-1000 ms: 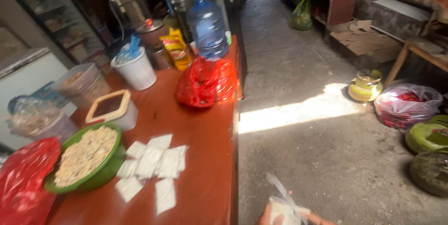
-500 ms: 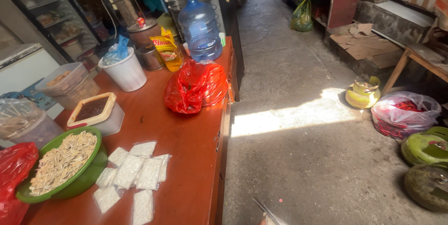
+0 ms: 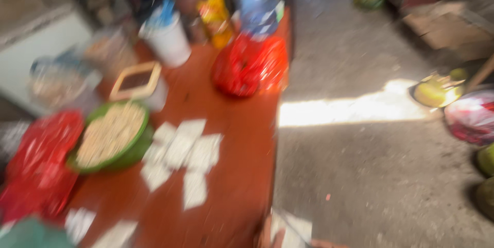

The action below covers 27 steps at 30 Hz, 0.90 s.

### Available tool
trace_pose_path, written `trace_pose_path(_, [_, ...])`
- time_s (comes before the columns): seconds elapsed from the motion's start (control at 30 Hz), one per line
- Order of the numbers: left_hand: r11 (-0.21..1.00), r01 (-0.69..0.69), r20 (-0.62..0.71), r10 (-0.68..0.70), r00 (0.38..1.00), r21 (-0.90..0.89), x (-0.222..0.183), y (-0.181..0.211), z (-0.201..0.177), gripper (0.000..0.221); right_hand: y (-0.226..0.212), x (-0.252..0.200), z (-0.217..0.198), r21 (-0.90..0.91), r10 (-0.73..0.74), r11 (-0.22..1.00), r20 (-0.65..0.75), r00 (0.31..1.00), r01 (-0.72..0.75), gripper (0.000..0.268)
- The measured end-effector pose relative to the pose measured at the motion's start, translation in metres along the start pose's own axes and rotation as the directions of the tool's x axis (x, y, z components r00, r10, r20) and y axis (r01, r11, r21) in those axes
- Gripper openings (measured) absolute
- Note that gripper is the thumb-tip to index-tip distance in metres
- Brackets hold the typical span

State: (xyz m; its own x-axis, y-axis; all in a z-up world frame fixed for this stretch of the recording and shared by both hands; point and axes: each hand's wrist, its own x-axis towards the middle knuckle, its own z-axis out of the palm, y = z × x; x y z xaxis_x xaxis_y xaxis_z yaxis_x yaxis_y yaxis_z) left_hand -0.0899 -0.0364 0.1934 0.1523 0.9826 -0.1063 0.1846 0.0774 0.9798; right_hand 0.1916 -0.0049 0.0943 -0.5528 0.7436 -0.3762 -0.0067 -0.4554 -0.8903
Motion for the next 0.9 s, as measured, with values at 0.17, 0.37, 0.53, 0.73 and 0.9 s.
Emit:
trace_pose_path(0.17, [0.997, 0.077, -0.148, -0.075, 0.986, 0.012, -0.05, -0.011, -0.044, 0.079, 0.036, -0.003, 0.054, -0.004, 0.155, 0.988, -0.035, 0.987, -0.155, 0.089])
trace_pose_path(0.37, [0.993, 0.101, -0.304, -0.077, 0.949, 0.062, -0.085, -0.032, -0.09, 0.074, 0.029, 0.028, 0.093, -0.067, 0.107, 0.993, 0.23, 0.967, -0.094, 0.103])
trace_pose_path(0.53, [0.999, -0.027, -0.4, 0.042, 0.916, 0.043, -0.099, -0.046, -0.113, 0.076, 0.011, 0.028, 0.128, -0.245, 0.146, 0.966, 0.252, 0.957, -0.083, 0.104])
trace_pose_path(0.73, [0.973, 0.21, -0.41, -0.23, 0.883, -0.094, -0.087, -0.072, -0.123, 0.08, -0.01, 0.048, 0.131, -0.164, 0.17, 0.977, 0.199, 0.965, -0.138, 0.094])
trace_pose_path(0.9, [0.929, 0.323, -0.5, -0.196, 0.844, 0.181, -0.087, -0.095, -0.143, 0.07, -0.042, 0.116, 0.12, -0.107, 0.111, 0.991, 0.272, 0.956, -0.084, 0.078])
